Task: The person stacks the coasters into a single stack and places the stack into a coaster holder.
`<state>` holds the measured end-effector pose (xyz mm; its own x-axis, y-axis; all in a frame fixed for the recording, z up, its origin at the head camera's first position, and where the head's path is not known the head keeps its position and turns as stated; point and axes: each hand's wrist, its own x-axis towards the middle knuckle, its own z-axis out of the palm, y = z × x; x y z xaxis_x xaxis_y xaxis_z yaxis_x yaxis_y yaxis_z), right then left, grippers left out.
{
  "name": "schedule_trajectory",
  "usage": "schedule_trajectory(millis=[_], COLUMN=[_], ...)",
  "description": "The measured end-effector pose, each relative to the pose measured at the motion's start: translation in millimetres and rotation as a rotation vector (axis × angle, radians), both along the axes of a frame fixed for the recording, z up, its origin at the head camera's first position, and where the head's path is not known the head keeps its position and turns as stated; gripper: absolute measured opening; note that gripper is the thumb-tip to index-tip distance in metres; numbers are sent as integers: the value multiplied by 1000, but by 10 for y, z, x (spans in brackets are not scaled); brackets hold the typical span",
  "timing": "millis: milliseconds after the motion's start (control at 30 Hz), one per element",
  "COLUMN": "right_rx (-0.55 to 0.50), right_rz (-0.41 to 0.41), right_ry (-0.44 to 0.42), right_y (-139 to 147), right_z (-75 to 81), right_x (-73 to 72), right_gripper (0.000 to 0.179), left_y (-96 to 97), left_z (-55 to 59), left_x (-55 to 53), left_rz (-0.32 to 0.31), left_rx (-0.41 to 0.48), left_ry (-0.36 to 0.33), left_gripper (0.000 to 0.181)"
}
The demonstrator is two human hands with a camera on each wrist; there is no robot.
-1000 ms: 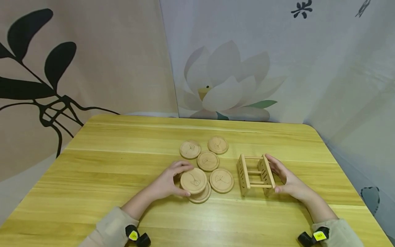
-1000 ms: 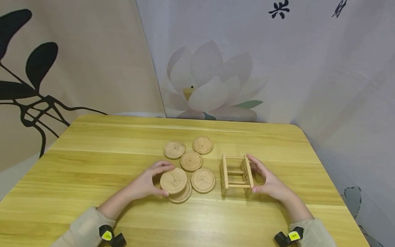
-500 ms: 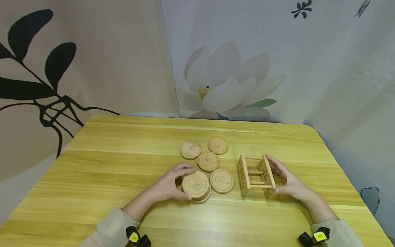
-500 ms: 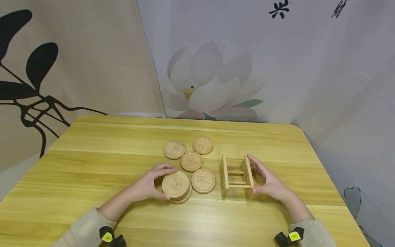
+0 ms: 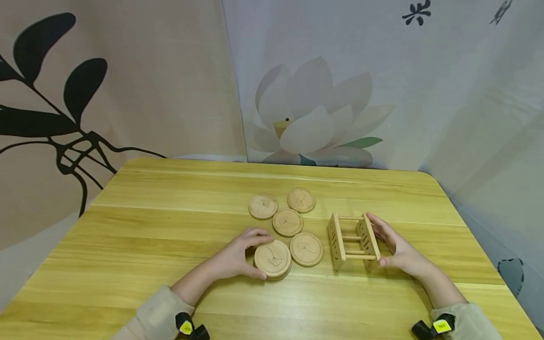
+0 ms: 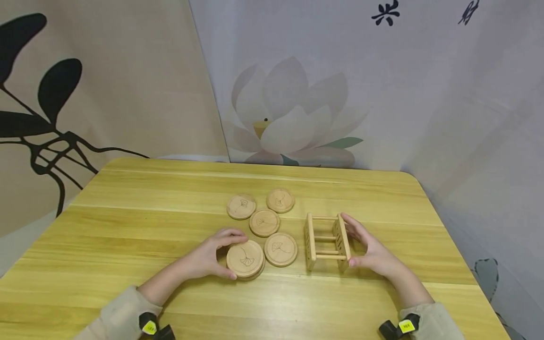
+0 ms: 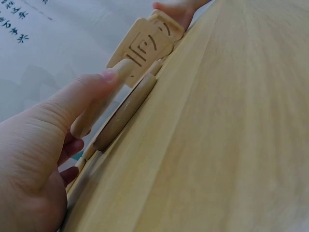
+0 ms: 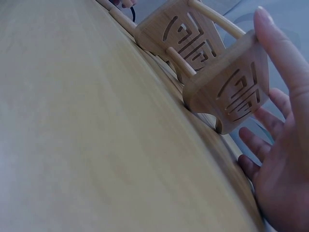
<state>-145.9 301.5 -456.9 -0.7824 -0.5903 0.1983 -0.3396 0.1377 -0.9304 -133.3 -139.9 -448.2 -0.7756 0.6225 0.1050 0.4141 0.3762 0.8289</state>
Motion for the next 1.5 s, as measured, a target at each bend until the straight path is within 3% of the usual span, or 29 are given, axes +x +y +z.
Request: schedule_trajectory(millis=[333, 633, 1167, 1500], right_rx=[8, 7, 7, 16], right_rz=[-3, -6, 0, -7], right_ry=[-6, -3, -14, -9], right_y=[16, 24, 21, 9], right_z=[-23, -19, -15, 10], right_x=[3, -1, -4, 11], right_gripper=[98, 97, 95, 97], left_y=[-1, 18, 12, -1], left_z=[-38, -10, 20, 5], left_x=[-8, 3, 1, -17], left_rz=[-2, -6, 1, 14], left_rx=[-27, -88, -124, -42], left_ry=[19, 28, 28, -19], left_gripper=[87, 85, 87, 85])
